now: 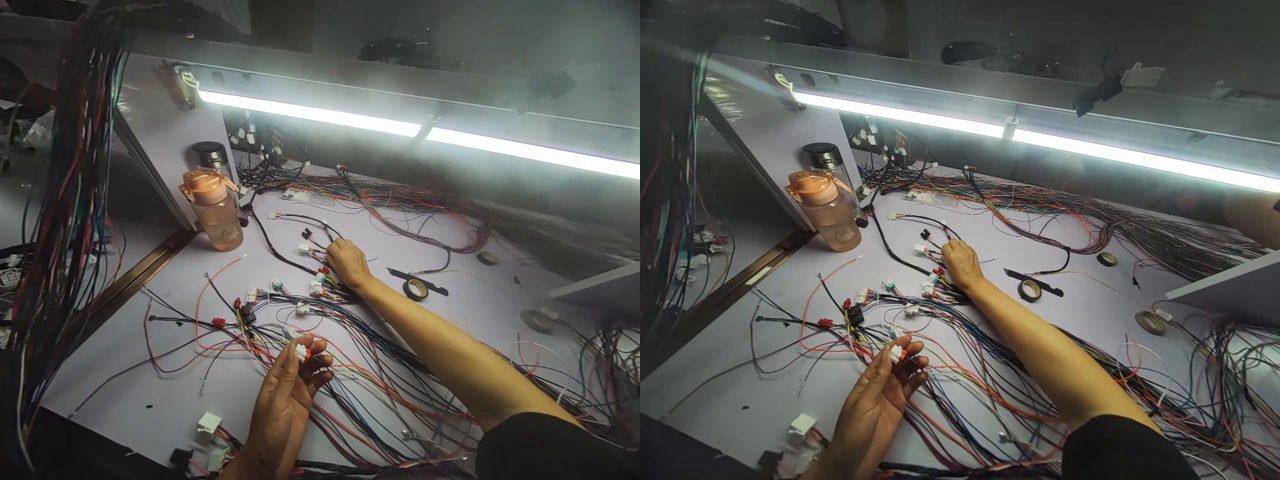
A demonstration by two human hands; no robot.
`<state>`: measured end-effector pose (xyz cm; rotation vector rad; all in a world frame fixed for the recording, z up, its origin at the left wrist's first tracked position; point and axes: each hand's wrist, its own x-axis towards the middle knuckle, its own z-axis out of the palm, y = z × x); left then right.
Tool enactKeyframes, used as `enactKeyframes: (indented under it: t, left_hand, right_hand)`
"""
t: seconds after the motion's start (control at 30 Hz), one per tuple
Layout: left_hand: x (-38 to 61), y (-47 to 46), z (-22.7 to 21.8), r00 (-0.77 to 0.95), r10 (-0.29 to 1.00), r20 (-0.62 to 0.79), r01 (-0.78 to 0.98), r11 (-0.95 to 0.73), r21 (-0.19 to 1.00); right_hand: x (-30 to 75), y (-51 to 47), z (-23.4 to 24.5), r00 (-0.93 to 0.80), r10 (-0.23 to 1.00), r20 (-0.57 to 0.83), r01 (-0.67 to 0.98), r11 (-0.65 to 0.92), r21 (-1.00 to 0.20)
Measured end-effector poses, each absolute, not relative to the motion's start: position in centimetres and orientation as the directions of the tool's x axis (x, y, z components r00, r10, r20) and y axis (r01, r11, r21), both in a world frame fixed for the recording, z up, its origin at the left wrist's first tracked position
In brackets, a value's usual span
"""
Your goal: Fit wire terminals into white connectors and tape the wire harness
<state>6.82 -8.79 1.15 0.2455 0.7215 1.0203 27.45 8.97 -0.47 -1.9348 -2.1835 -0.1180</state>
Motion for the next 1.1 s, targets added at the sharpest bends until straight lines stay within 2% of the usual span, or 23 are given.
enactKeyframes:
  t: [0.23, 0.43, 0.6, 0.83, 1.1]
  left_hand:
    - [6.9, -8.8, 1.3, 0.318, 0.84, -0.439, -0.68, 0.525, 0.512]
    - [6.8, -8.7, 1.1, 0.314, 0.843, -0.437, -0.684, 0.52, 0.512]
    - [6.8, -8.7, 0.9, 0.325, 0.845, -0.425, -0.681, 0.521, 0.514]
    - [6.7, -8.8, 0.9, 0.32, 0.846, -0.427, -0.676, 0.52, 0.522]
    - [6.9, -8.8, 1.3, 0.325, 0.846, -0.423, -0.684, 0.519, 0.513]
  right_hand:
    - [27.2, 8.3, -1.4, -0.159, 0.903, 0.399, 0.985, 0.173, 0.001]
    - [27.3, 7.9, -1.4, -0.176, 0.876, 0.45, 0.98, 0.198, 0.0]
    - [27.2, 8.0, -1.4, -0.108, 0.904, 0.414, 0.987, 0.149, -0.066]
    - [28.6, 8.4, -1.3, 0.088, 0.951, 0.295, 0.981, -0.032, -0.191]
    - [28.4, 7.8, -0.6, 0.056, 0.986, 0.155, 0.977, -0.023, -0.21]
